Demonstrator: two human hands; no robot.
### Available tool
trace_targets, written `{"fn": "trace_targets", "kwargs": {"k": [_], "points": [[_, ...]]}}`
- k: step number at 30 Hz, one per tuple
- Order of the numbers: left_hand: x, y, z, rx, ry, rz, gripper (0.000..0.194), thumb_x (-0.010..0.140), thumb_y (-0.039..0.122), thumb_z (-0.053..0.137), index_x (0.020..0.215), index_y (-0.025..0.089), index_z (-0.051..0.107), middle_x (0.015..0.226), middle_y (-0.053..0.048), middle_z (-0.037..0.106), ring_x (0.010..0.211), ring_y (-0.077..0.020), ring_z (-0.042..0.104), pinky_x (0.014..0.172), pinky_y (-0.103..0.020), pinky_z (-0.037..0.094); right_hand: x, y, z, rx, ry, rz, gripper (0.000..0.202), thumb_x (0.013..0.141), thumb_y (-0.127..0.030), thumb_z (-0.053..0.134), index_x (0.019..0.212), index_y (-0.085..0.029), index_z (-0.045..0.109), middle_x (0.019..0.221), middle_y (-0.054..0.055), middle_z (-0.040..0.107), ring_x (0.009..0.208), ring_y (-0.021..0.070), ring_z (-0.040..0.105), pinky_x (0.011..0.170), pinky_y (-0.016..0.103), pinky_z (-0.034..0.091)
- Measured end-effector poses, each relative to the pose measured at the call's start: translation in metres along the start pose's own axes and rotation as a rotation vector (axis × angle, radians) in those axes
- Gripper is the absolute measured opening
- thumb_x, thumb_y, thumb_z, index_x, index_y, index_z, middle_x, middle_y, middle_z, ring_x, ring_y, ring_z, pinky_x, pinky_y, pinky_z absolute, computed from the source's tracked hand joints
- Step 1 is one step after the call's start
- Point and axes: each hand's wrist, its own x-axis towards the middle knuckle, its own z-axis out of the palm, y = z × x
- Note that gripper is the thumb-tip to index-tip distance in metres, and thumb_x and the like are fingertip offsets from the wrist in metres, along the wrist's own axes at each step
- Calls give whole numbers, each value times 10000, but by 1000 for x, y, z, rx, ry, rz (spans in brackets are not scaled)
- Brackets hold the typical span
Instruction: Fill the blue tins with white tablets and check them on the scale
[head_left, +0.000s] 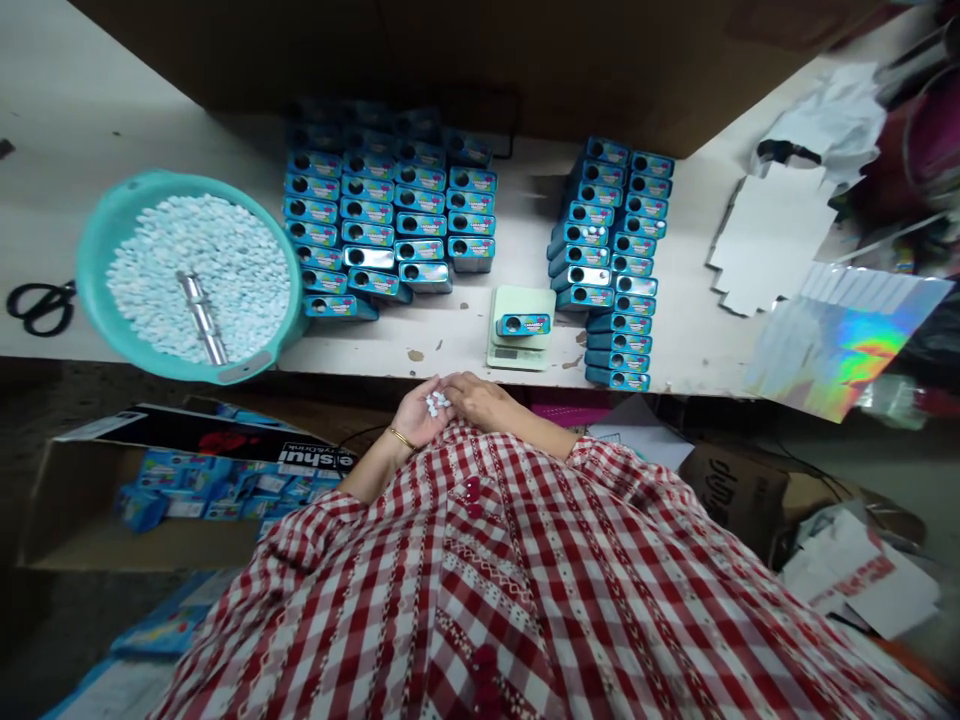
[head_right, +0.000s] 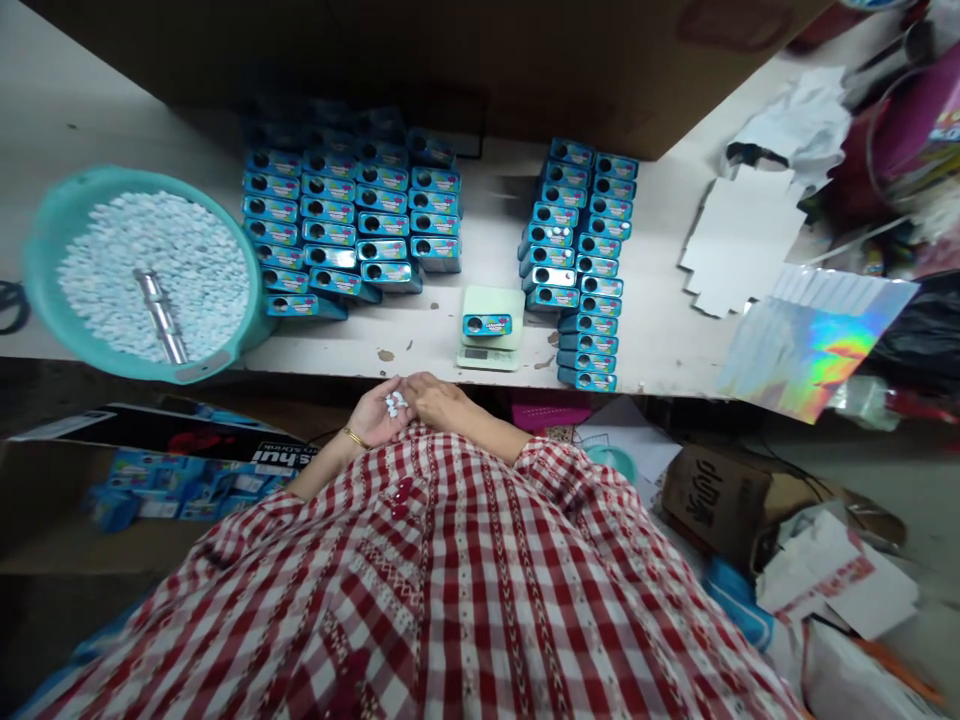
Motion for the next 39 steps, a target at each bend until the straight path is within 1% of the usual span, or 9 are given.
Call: {"fn": "trace_targets", "kwargs": {"k": [4, 9, 12, 15, 18, 21, 26, 33, 39], "points": [[-1, 2, 10, -11, -6, 18, 376, 930, 153, 309, 744, 85, 629, 589, -43, 629, 481, -91, 560, 585, -214, 510, -3, 4, 5, 35, 101, 8, 278, 886, -85, 434, 1143, -77, 538, 1182, 152, 557, 1092, 201, 501, 870, 321, 492], [2, 2, 16, 8, -51, 18, 328, 914, 139, 340, 771, 87, 631, 631, -42, 644, 589, -108, 613, 679, -246, 532, -9, 14, 11, 103, 302, -12, 237, 896, -146, 447, 1103, -115, 559, 1096, 125, 598, 1008, 200, 528, 811, 331, 502], [5, 2, 21, 51, -60, 16, 313, 909, 169, 355, 843, 69, 644, 760, -97, 689, 744, -151, 661, 762, -282, 533, -18, 34, 5, 133, 512, 6, 198, 901, -178, 435, 1012, -136, 593, 980, 108, 620, 942, 196, 542, 843, 347, 482], [9, 4, 30, 110, -68, 10, 326, 907, 199, 361, 871, 53, 651, 919, -161, 699, 911, -206, 662, 818, -314, 524, -26, 65, -7, 112, 690, 109, 198, 885, -159, 425, 951, -147, 611, 965, 113, 621, 945, 206, 544, 864, 364, 465], [12, 8, 39, 138, -79, 25, 328, 907, 208, 366, 868, 60, 656, 945, -156, 702, 931, -211, 662, 813, -305, 525, -30, 91, -19, 81, 714, 198, 194, 868, -149, 446, 939, -165, 625, 949, 100, 631, 918, 205, 561, 851, 358, 470], [13, 8, 40, 133, -76, 33, 320, 904, 208, 371, 893, 67, 658, 945, -151, 705, 937, -204, 662, 831, -309, 519, -29, 105, -23, 98, 714, 225, 170, 867, -175, 479, 922, -171, 640, 937, 92, 644, 906, 195, 585, 845, 336, 481], [14, 5, 34, 103, -65, 20, 302, 890, 198, 387, 946, 68, 654, 941, -145, 705, 956, -202, 658, 869, -313, 501, -28, 109, -21, 283, 861, 221, 155, 854, -178, 504, 875, -178, 657, 895, 62, 682, 868, 163, 631, 809, 292, 505], [12, 5, 34, 82, -70, 17, 299, 887, 188, 388, 1003, 74, 639, 928, -141, 708, 908, -200, 672, 814, -307, 526, -32, 97, -22, 725, 1031, 411, 178, 816, -327, 557, 882, -198, 662, 889, 16, 679, 720, 129, 641, 632, 265, 557], [7, 11, 24, 51, 13, 40, 271, 877, 140, 403, 986, 77, 642, 841, -129, 706, 790, -175, 683, 685, -259, 549, -57, 98, -33, 737, 1252, 455, 211, 830, -372, 548, 919, -207, 645, 908, 26, 645, 770, 139, 643, 675, 295, 569]]}}
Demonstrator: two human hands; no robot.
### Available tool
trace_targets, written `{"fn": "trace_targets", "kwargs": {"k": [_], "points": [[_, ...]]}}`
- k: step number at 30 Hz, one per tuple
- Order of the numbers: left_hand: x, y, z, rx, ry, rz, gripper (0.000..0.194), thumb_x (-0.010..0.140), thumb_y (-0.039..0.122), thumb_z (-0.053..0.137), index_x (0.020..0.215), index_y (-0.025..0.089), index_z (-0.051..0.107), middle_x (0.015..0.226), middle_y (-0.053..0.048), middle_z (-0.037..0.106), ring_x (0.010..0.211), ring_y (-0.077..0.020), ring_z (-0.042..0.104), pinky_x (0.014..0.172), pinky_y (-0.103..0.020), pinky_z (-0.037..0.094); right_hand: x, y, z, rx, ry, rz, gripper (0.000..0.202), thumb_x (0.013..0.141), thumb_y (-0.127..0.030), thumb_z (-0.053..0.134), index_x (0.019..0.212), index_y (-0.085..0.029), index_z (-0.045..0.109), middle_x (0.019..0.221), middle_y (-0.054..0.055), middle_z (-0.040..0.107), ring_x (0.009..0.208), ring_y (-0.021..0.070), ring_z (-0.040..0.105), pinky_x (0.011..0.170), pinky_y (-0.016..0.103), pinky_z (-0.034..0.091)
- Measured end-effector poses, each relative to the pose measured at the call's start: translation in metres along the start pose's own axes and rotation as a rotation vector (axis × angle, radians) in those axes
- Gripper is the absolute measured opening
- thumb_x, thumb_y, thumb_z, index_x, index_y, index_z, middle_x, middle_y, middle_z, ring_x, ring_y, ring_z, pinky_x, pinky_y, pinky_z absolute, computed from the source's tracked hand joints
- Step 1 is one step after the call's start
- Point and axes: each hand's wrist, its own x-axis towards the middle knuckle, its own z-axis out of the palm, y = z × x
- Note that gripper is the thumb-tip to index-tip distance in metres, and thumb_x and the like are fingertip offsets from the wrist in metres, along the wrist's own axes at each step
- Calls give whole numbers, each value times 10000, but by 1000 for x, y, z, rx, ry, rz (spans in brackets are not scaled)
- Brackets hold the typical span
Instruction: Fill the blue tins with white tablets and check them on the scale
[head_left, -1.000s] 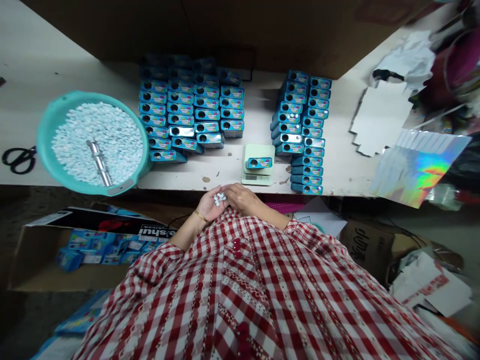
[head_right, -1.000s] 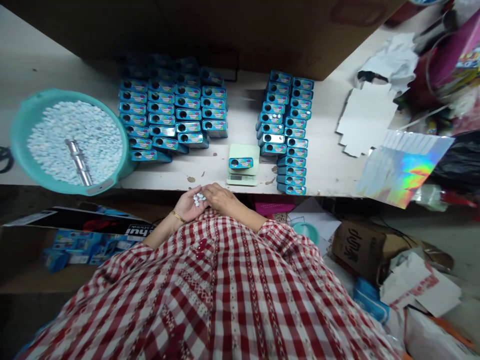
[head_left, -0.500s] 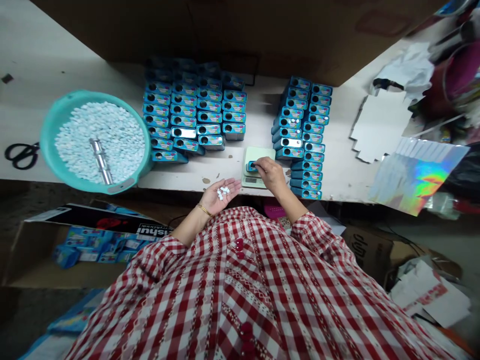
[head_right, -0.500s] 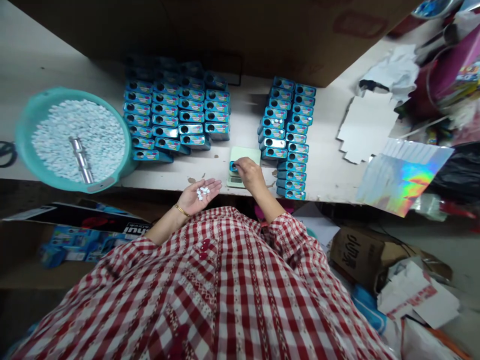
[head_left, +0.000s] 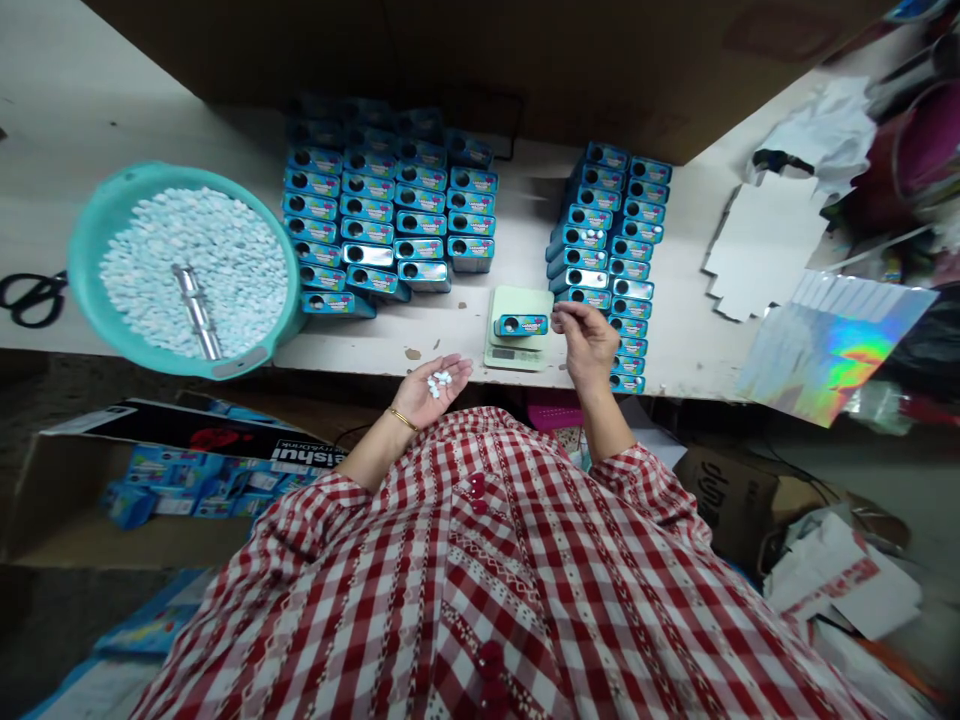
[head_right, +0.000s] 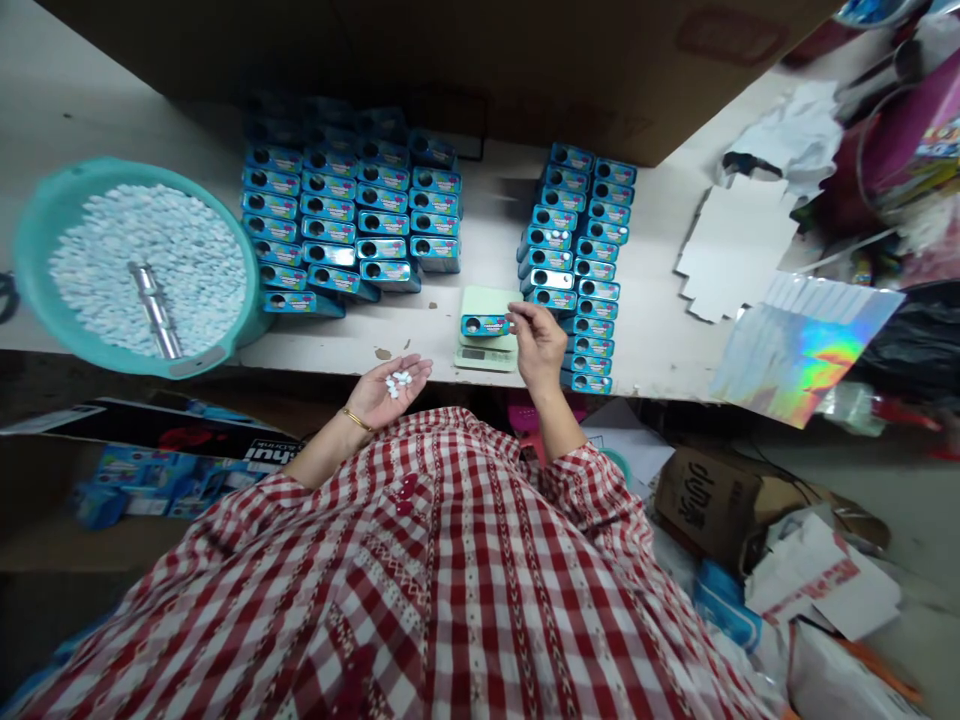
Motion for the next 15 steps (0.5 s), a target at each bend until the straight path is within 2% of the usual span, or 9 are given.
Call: {"fn": "trace_targets", "kwargs": {"k": [3, 4, 7, 8, 9, 12, 15], "points": [[-1, -1, -5, 4, 52, -3, 246, 877, 126, 411, 920, 75, 648, 758, -112, 690, 704, -151, 671, 603, -220, 530, -14, -11, 1, -63, -22, -27, 217, 852, -371, 527, 932, -213, 652, 920, 33, 652, 802, 148, 641, 719, 318, 565], [-1, -2, -6, 13, 58, -12, 243, 879, 129, 413, 898, 75, 649, 743, -110, 685, 684, -147, 666, 583, -214, 522, -21, -16, 5, -86, -94, -51, 215, 858, -367, 524, 928, -215, 659, 921, 35, 660, 828, 154, 640, 748, 328, 560], [-1, -7, -5, 49, 32, -50, 265, 894, 161, 406, 853, 69, 651, 736, -120, 678, 662, -149, 657, 543, -211, 505, -39, -27, 20, -151, -446, -172, 219, 867, -355, 531, 977, -224, 668, 990, 48, 679, 967, 175, 622, 876, 359, 518], [-1, -8, -4, 58, 21, -60, 276, 899, 172, 402, 841, 69, 652, 733, -122, 677, 652, -148, 653, 522, -206, 495, -40, -27, 23, -185, -515, -213, 234, 868, -351, 534, 1020, -224, 659, 1044, 57, 671, 1022, 182, 604, 921, 372, 494], [-2, -8, -5, 63, 14, -67, 284, 902, 178, 400, 828, 71, 652, 725, -120, 675, 637, -143, 647, 495, -198, 480, -38, -24, 23, -238, -525, -244, 261, 866, -349, 540, 1070, -221, 642, 1103, 70, 654, 1075, 192, 579, 961, 390, 466], [-3, -5, -11, 56, 16, -53, 281, 901, 169, 406, 783, 76, 644, 685, -104, 661, 572, -117, 613, 423, -167, 419, -17, -4, 11, -480, -367, -263, 400, 832, -364, 589, 1197, -202, 569, 1242, 116, 568, 1195, 247, 480, 1031, 467, 377], [-6, 4, -26, 25, 33, -5, 275, 895, 149, 407, 763, 73, 636, 657, -93, 643, 531, -99, 580, 392, -151, 377, 8, 21, -5, -671, -402, -255, 532, 786, -359, 637, 1273, -196, 499, 1319, 135, 487, 1237, 297, 413, 1018, 510, 360]]}}
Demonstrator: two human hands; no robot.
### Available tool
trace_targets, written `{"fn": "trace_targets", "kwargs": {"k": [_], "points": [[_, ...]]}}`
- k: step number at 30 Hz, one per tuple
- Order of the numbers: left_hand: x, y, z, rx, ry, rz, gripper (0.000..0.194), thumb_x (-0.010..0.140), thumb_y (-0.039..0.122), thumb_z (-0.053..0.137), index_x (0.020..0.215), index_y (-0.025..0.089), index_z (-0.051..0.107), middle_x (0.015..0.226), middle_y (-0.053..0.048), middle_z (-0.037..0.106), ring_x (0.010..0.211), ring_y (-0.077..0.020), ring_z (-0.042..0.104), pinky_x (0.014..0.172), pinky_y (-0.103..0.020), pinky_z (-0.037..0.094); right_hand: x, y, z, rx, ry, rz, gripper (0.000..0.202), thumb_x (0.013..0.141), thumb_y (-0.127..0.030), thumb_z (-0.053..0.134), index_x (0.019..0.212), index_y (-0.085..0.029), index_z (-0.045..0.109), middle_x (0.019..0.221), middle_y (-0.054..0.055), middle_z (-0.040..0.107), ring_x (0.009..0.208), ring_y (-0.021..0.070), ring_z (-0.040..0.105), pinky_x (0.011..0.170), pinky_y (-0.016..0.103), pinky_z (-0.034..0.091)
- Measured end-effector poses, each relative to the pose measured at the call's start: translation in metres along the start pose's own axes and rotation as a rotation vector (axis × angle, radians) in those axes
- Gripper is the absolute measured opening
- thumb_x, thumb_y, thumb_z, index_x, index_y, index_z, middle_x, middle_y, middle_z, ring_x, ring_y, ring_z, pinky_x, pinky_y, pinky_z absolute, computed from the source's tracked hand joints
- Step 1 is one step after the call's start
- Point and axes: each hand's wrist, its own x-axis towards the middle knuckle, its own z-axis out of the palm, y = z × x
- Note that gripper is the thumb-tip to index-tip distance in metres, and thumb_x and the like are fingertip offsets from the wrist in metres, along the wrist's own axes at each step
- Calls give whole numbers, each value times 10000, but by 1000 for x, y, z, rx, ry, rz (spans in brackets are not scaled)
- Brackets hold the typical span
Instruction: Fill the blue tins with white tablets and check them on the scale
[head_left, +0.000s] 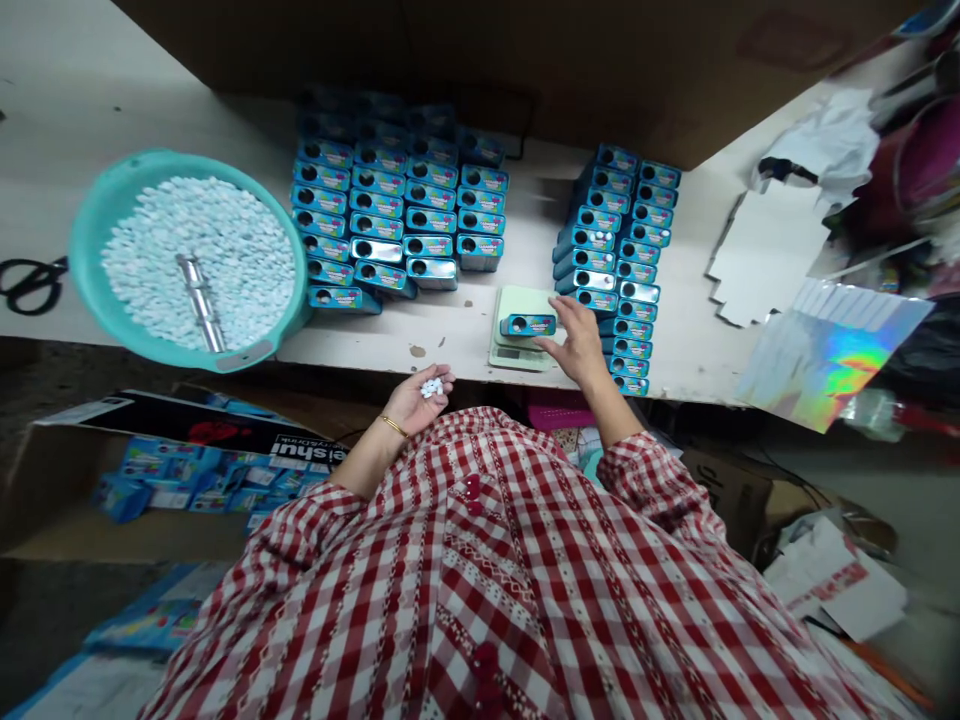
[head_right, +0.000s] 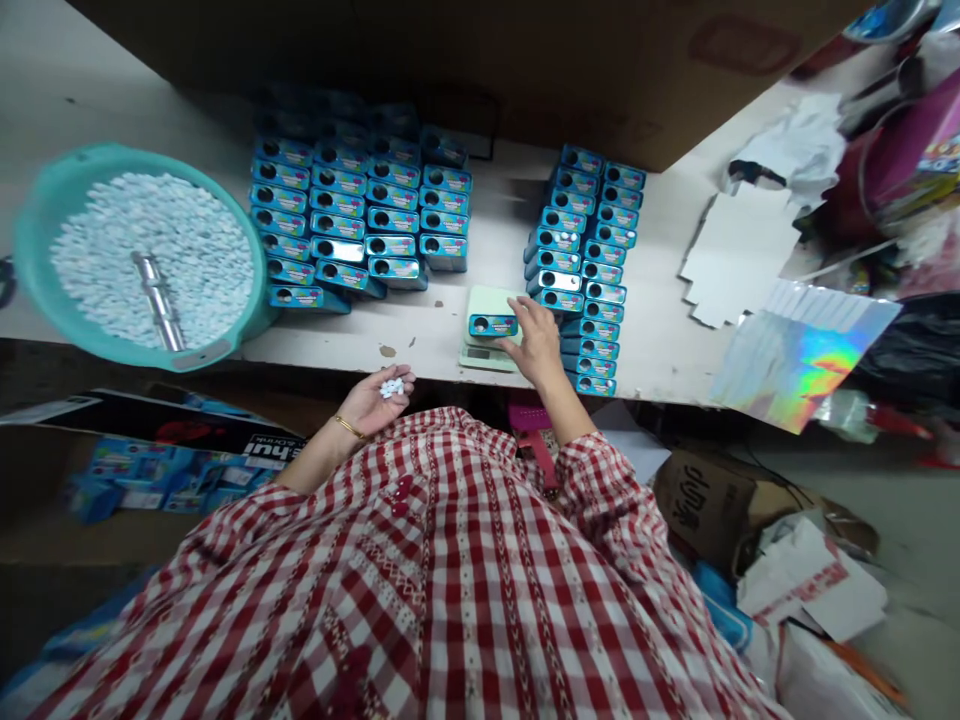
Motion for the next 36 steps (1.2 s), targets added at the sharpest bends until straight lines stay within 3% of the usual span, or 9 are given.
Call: {"fn": "trace_targets", "kwargs": {"k": [3, 7, 11, 16, 20, 24, 30, 33, 36], "points": [[-4, 9, -22, -58, 29, 58, 258, 885, 129, 412, 760, 73, 631, 638, -83, 624, 523, -86, 561, 387, -136, 366, 6, 15, 4, -56, -110, -50, 477, 801, -284, 603, 1258, -191, 504, 1275, 128, 505, 1180, 290, 449, 972, 484, 398], [-13, 18, -50, -133, 96, 131, 199, 864, 123, 451, 771, 79, 622, 644, -68, 613, 521, -78, 557, 391, -133, 366, 12, -2, 17, -59, -131, -130, 360, 836, -261, 537, 1177, -147, 550, 1083, 130, 575, 1026, 270, 509, 914, 440, 434], [-22, 26, -65, -184, 160, 171, 152, 842, 120, 487, 758, 93, 610, 629, -55, 599, 502, -72, 548, 386, -132, 360, 33, -52, 53, -26, -144, -217, 367, 834, -282, 556, 1182, -169, 539, 1077, 123, 565, 984, 266, 504, 876, 430, 457], [-26, 32, -65, -210, 159, 205, 153, 842, 117, 486, 759, 93, 612, 634, -54, 599, 497, -68, 543, 386, -130, 361, 74, -135, 126, -78, -241, -233, 374, 845, -247, 569, 1190, -109, 526, 1119, 147, 556, 1006, 256, 482, 834, 393, 488], [-25, 36, -63, -195, 141, 193, 181, 852, 107, 459, 765, 82, 616, 644, -60, 601, 509, -73, 545, 391, -137, 368, 90, -155, 148, -81, -232, -314, 408, 872, -189, 538, 1270, -124, 472, 1238, 124, 526, 1101, 220, 459, 895, 338, 471], [-19, 38, -61, -156, 139, 167, 195, 852, 95, 443, 750, 86, 609, 642, -63, 600, 518, -79, 545, 395, -141, 378, 58, -102, 101, -82, -103, -354, 318, 904, -219, 481, 1214, -172, 533, 1298, 94, 502, 1200, 196, 427, 1013, 345, 384], [-4, 38, -38, -72, 115, 105, 225, 863, 93, 404, 750, 103, 599, 629, -55, 584, 522, -81, 540, 395, -137, 387, -79, 29, -22, -364, 117, 131, 218, 859, -289, 522, 1004, -181, 644, 1089, 125, 584, 1047, 255, 502, 902, 430, 402], [2, 34, -19, -12, 99, 89, 236, 873, 103, 393, 745, 103, 592, 631, -51, 580, 517, -81, 541, 387, -138, 382, -128, 71, -46, -562, -14, 242, 217, 820, -295, 571, 992, -195, 659, 1104, 135, 580, 1019, 280, 482, 833, 422, 400], [8, 27, -2, 37, 80, 82, 252, 880, 104, 382, 740, 98, 591, 625, -48, 572, 509, -78, 535, 381, -136, 373, -144, 92, -45, -635, -100, 218, 211, 829, -273, 562, 1001, -208, 668, 1124, 141, 573, 1019, 287, 459, 818, 419, 392]]}}
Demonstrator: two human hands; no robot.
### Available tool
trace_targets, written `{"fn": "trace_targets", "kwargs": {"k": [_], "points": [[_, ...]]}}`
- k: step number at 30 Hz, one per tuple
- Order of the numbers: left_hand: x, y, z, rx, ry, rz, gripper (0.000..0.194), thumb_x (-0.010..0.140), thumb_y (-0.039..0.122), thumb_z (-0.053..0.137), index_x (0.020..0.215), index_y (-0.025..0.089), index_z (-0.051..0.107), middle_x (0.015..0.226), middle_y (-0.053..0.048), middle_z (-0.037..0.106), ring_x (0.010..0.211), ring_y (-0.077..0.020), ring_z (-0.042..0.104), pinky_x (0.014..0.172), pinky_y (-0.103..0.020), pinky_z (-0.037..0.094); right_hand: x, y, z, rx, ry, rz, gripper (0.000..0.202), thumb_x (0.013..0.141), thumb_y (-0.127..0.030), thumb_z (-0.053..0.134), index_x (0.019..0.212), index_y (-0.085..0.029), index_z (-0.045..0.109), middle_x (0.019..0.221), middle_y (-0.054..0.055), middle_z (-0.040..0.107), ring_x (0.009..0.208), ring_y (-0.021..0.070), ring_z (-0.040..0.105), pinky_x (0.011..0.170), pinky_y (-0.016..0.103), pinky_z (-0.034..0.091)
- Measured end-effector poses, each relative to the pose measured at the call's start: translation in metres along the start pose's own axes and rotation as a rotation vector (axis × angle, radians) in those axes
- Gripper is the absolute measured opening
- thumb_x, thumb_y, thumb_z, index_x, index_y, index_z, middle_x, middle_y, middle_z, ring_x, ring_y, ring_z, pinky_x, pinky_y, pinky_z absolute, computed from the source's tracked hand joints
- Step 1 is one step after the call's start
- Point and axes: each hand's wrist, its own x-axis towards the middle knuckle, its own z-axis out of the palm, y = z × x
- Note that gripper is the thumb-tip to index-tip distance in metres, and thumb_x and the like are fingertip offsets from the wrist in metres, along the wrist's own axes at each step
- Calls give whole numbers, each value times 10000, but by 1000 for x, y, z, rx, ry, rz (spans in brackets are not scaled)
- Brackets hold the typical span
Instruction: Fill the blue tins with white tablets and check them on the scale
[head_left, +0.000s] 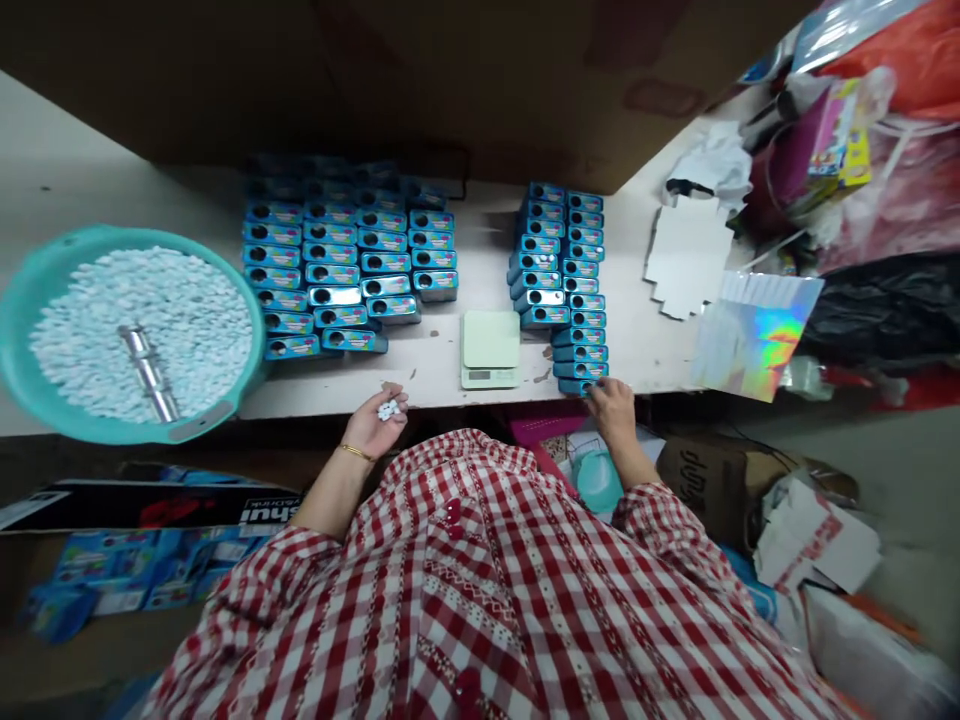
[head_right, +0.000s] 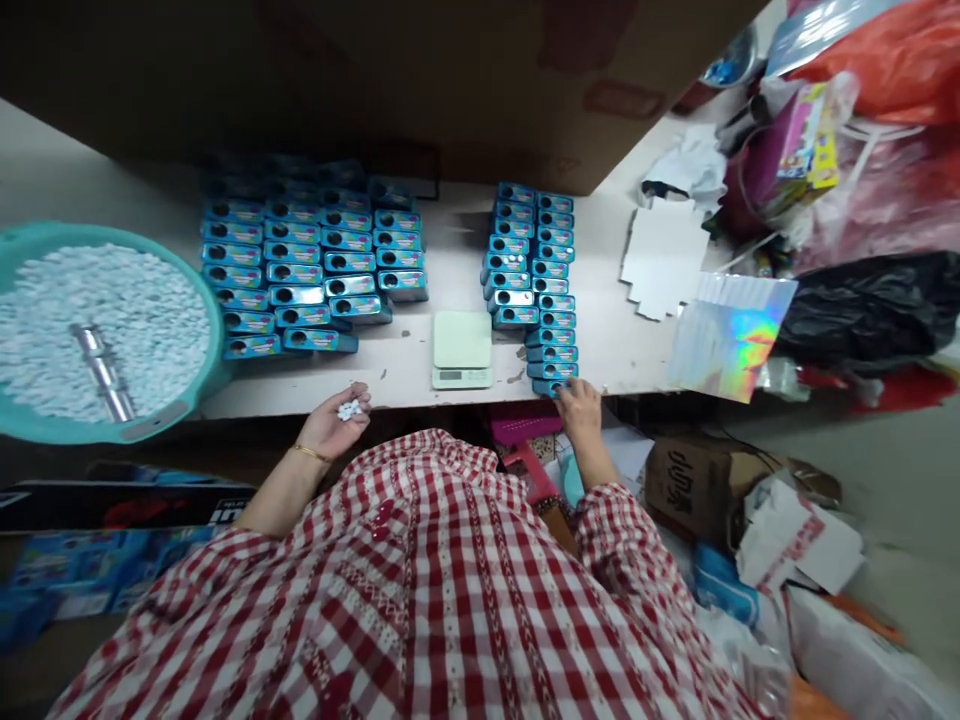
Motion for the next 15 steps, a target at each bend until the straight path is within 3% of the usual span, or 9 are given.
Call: {"fn": "trace_targets", "kwargs": {"k": [5, 9, 12, 15], "points": [[1, -9, 15, 32, -8, -5, 234, 873, 105, 406, 741, 89, 599, 630, -53, 570, 506, -76, 530, 382, -136, 376, 3, 6, 12, -1, 60, -106, 242, 891, -205, 449, 908, -207, 690, 1093, 136, 574, 991, 266, 458, 834, 386, 409], [1, -12, 18, 25, 3, 6, 223, 867, 100, 417, 737, 93, 598, 627, -54, 575, 503, -76, 527, 381, -135, 376, 6, -2, -6, 42, 58, -248, 271, 892, -153, 422, 849, -183, 687, 1056, 138, 563, 976, 249, 450, 862, 348, 414], [1, -15, 19, 19, -4, 6, 228, 872, 104, 411, 737, 94, 594, 635, -57, 584, 510, -77, 537, 390, -134, 382, 19, -32, -32, 58, 6, -377, 263, 873, -110, 424, 827, -172, 676, 1061, 135, 553, 933, 246, 442, 832, 364, 404], [1, -18, 22, 19, 6, -7, 213, 866, 101, 421, 744, 92, 595, 627, -55, 584, 508, -79, 539, 393, -135, 386, 46, -78, -54, 86, -68, -464, 236, 842, -77, 446, 805, -165, 662, 981, 123, 560, 888, 240, 434, 754, 362, 388]]}}
